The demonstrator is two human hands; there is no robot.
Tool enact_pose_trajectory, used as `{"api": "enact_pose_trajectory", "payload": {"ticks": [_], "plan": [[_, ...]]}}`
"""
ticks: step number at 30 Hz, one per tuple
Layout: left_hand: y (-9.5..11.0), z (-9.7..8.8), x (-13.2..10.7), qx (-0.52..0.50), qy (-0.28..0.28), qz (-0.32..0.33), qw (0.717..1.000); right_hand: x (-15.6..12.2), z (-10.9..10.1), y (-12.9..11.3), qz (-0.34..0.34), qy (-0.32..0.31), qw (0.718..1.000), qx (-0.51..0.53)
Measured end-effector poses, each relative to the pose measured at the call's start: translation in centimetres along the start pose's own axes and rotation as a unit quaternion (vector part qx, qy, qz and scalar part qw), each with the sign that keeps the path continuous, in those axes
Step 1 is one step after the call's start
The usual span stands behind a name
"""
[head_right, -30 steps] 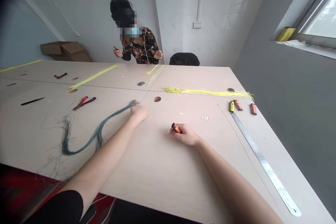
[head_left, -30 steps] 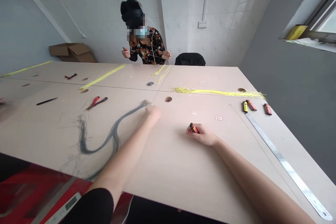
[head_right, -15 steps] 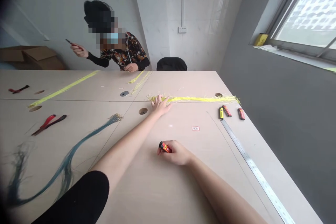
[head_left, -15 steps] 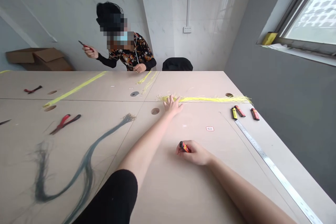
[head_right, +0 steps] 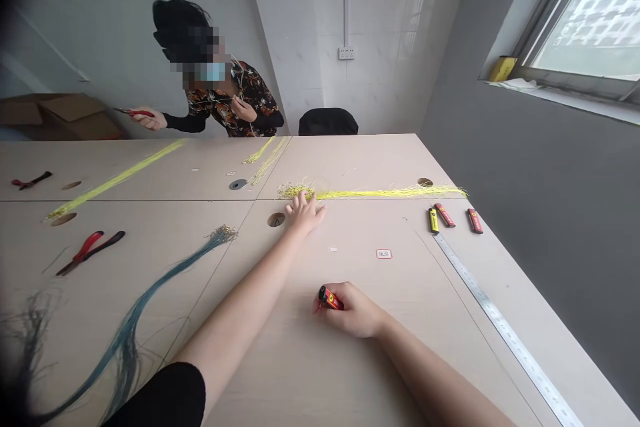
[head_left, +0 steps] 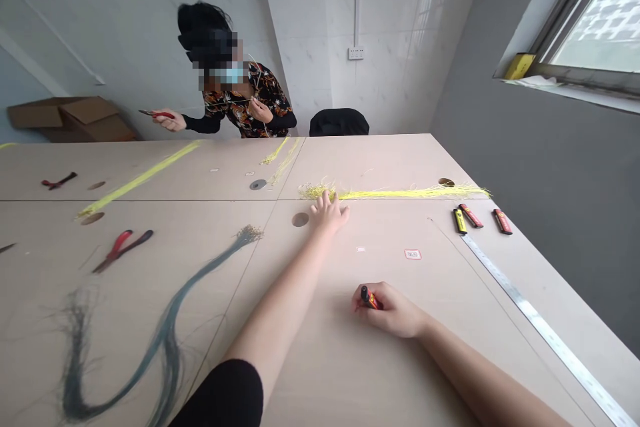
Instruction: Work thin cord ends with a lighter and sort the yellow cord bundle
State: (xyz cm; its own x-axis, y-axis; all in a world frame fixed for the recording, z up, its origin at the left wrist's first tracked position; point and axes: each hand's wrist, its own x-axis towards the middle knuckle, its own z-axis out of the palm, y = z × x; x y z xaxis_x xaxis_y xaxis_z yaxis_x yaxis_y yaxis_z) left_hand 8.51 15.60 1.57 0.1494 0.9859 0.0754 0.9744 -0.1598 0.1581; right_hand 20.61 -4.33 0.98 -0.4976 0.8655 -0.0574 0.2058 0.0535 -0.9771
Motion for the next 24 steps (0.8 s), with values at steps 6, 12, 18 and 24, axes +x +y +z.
{"api": "enact_pose_trajectory", "payload": {"ticks": [6,12,18,24], "plan": [[-0.1,0.5,0.3,-0.010,-0.040,0.056,0.998,-0.2,0.0,0.1,-0.005,0.000,1.000,0.002],[-0.1,0.9,0.5,-0.007,-0.076,0.089,0.993,-0.2,1.0,0.5,-0.047,0.046,0.986,-0.154],[-0.1,0.6,0.4,-0.015,-0.078,0.094,0.992,-0.1,2.6,0.2,-0.039,0.062,0.860,-0.505],[-0.3,0.8,0.8,-0.013,-0.070,0.092,0.993,-1.1,3.1,0.5,-0.072,0.074,0.841,-0.531]]}}
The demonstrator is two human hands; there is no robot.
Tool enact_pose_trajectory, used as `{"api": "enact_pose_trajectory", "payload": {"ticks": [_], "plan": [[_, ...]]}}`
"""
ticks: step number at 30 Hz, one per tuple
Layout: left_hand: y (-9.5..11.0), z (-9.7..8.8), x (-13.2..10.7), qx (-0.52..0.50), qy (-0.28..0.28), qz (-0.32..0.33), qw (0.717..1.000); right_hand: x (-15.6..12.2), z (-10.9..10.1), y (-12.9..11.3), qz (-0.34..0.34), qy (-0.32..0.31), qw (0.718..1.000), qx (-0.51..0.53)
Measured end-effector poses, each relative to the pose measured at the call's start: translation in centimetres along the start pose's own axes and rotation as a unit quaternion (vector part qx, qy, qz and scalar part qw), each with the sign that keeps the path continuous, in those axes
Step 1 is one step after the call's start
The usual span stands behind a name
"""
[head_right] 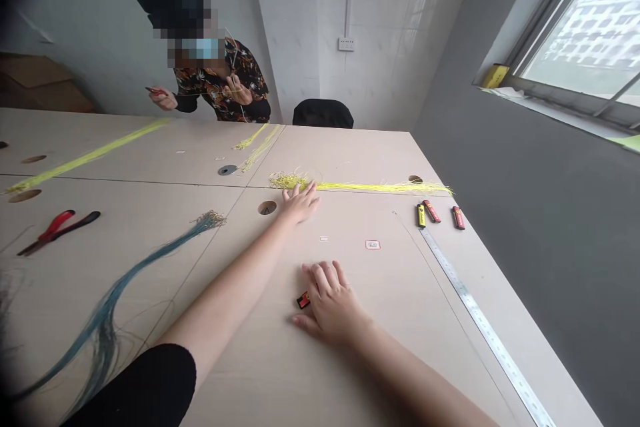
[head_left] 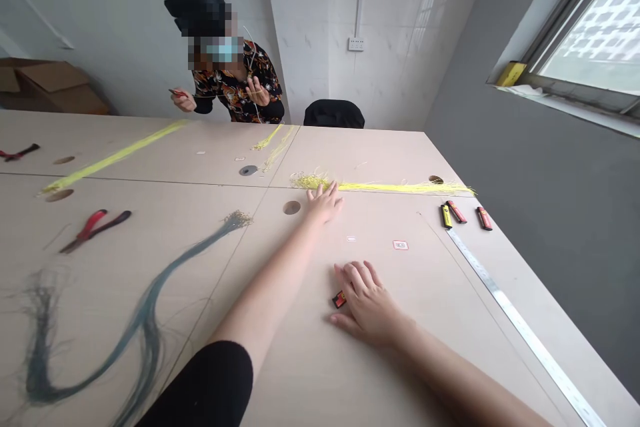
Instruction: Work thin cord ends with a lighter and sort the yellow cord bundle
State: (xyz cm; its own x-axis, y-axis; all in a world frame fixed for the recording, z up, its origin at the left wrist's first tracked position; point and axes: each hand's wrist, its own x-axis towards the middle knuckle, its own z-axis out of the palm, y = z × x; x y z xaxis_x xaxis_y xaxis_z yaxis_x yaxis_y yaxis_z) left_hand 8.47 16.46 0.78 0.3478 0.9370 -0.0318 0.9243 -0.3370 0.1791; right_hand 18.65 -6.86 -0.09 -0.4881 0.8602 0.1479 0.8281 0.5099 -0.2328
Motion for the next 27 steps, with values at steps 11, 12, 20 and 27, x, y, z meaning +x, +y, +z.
{"api": "enact_pose_trajectory", "payload": {"ticks": [11,12,20,27], "plan": [[0.2,0.0,0.3,-0.010,-0.023,-0.004,1.000,12.7,-5.4,14.4,0.240,-0.064,0.968,-0.045],[0.1,0.0,0.3,-0.012,-0.022,-0.003,1.000,13.5,-5.1,15.3,0.237,-0.078,0.967,-0.046],[-0.1,0.1,0.4,-0.023,-0.028,-0.005,0.999,11.3,-5.1,20.1,0.241,-0.061,0.964,-0.093],[0.0,0.3,0.6,-0.021,-0.032,-0.010,0.999,8.9,-8.1,23.8,0.303,0.004,0.946,-0.113]]}}
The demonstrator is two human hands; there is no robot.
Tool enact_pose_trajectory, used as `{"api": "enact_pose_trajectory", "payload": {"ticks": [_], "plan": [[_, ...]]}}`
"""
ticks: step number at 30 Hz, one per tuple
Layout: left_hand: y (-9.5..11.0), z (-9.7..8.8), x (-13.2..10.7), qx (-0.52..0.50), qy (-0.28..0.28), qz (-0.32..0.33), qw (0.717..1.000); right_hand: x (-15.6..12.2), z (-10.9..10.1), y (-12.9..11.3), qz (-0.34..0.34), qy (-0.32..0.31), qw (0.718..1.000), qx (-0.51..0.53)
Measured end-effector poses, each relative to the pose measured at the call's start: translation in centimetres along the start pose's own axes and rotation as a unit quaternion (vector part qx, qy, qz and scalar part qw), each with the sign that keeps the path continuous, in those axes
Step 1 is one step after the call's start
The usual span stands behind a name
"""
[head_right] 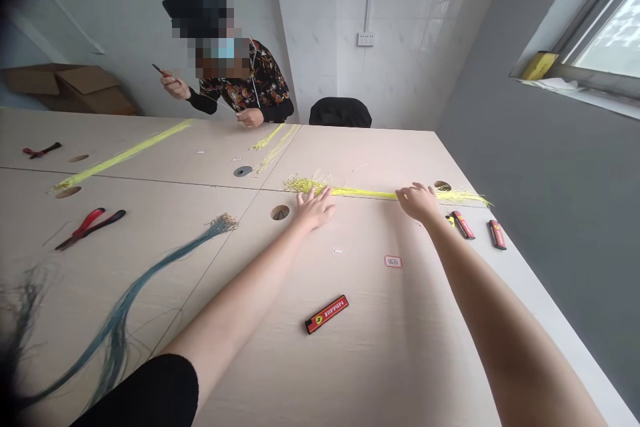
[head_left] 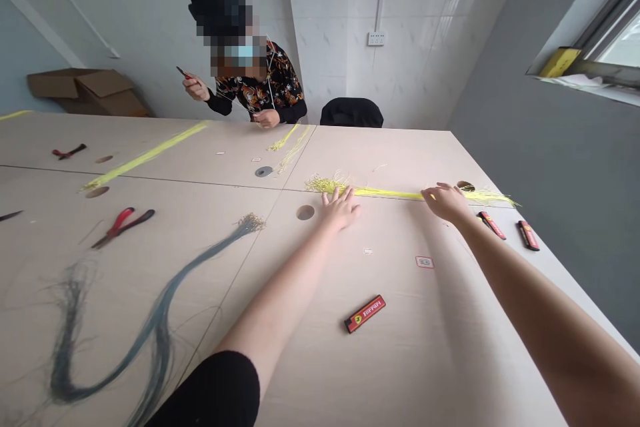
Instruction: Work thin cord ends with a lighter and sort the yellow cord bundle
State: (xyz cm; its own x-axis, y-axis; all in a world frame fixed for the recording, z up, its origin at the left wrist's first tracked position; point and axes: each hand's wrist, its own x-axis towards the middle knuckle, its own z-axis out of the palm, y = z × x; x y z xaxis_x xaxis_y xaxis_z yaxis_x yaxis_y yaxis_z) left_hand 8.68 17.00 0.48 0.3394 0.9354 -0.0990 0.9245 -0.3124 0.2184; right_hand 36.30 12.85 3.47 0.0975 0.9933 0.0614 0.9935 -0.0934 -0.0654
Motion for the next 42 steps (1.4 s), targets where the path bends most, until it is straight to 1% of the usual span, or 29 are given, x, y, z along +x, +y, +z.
{"api": "enact_pose_trajectory", "payload": {"ticks": [2,4,6,8,9,11,13,18,21,23,27,31,37,40,42], "plan": [[0.0,0.1,0.0,-0.002,0.003,0.001,1.000,0.7,-0.2,-0.9,-0.002,0.036,0.999,0.014],[-0.1,0.2,0.1,-0.003,0.008,0.002,1.000,1.6,0.0,-3.0,-0.036,0.043,0.998,0.023],[-0.1,0.2,0.1,-0.002,0.011,0.000,1.000,2.5,0.5,-5.8,-0.079,0.012,0.996,0.028],[-0.2,0.3,0.2,0.000,0.012,-0.003,1.000,3.1,1.2,-8.4,-0.106,-0.029,0.994,0.029],[-0.2,0.3,0.2,0.000,0.012,-0.004,1.000,3.3,1.6,-9.4,-0.114,-0.040,0.992,0.031],[-0.2,0.4,0.2,0.001,0.015,-0.006,1.000,3.5,2.1,-10.7,-0.113,-0.039,0.992,0.039],[-0.2,0.5,0.3,0.002,0.022,-0.008,1.000,3.6,2.5,-10.8,-0.107,-0.024,0.993,0.046],[-0.3,0.8,0.5,-0.007,0.035,-0.010,0.999,3.4,2.9,-9.7,-0.102,0.005,0.993,0.060],[-0.2,0.8,0.4,-0.006,0.036,-0.008,0.999,3.6,2.9,-10.0,-0.095,0.042,0.991,0.081],[-0.2,0.6,0.2,-0.006,0.034,-0.007,0.999,4.0,2.7,-10.7,-0.087,0.053,0.991,0.089],[0.0,0.4,0.0,-0.015,0.036,-0.005,0.999,5.0,2.5,-11.8,-0.087,0.023,0.993,0.074],[0.0,0.4,0.0,-0.022,0.032,-0.002,0.999,5.7,2.6,-12.2,-0.099,0.004,0.993,0.063],[0.0,0.3,0.0,-0.018,0.035,0.000,0.999,5.7,2.5,-12.0,-0.131,0.019,0.991,0.016],[0.0,0.3,-0.1,-0.011,0.031,-0.003,0.999,5.6,2.2,-11.4,-0.134,0.030,0.990,0.032],[0.0,0.3,-0.1,-0.007,0.030,-0.002,1.000,5.7,2.0,-10.9,-0.142,0.026,0.988,0.057]]}}
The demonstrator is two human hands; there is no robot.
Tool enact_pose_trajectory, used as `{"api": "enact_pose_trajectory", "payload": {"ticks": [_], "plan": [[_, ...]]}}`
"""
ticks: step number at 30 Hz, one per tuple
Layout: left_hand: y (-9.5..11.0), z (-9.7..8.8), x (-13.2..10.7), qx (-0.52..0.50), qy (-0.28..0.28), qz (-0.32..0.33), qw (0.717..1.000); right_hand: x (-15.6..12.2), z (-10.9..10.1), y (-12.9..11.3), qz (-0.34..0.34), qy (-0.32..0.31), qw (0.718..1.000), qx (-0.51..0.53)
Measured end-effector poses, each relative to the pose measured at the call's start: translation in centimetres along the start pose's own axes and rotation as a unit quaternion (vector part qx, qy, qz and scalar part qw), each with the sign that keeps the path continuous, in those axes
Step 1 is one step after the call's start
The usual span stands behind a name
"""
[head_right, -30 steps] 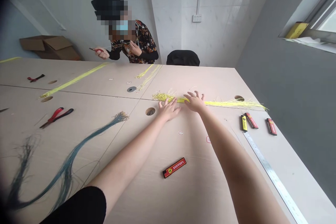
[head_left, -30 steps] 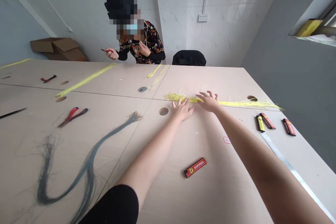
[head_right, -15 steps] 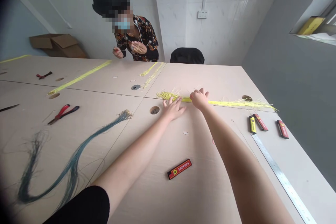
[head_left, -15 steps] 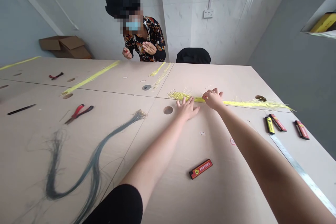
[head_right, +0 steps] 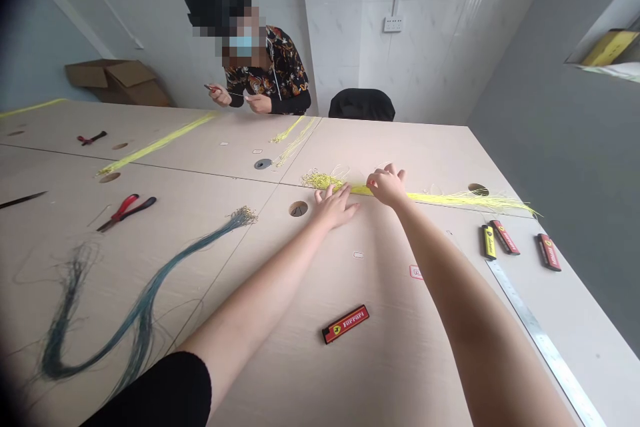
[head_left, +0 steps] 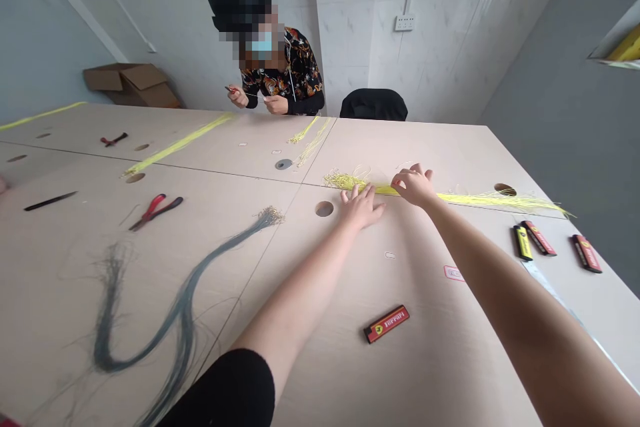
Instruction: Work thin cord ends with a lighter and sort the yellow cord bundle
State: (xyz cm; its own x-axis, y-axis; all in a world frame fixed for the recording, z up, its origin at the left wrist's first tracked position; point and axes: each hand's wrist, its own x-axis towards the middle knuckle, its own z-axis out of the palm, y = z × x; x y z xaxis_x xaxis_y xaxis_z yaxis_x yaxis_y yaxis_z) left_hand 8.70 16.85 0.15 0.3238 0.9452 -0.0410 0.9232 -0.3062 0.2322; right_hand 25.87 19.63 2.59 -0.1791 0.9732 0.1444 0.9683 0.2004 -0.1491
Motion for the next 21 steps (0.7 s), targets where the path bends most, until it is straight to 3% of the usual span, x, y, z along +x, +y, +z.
{"api": "enact_pose_trajectory", "payload": {"ticks": [6,11,21], "plan": [[-0.1,0.1,0.1,-0.007,0.002,0.001,1.000,0.0,-0.3,1.0,0.037,0.009,0.989,0.144],[-0.2,0.2,0.2,-0.006,0.001,0.003,1.000,0.1,-0.1,1.6,0.032,0.022,0.944,0.329],[-0.2,0.2,0.1,-0.016,0.005,0.005,1.000,-0.1,-1.3,1.8,0.055,-0.021,0.968,0.243]]}}
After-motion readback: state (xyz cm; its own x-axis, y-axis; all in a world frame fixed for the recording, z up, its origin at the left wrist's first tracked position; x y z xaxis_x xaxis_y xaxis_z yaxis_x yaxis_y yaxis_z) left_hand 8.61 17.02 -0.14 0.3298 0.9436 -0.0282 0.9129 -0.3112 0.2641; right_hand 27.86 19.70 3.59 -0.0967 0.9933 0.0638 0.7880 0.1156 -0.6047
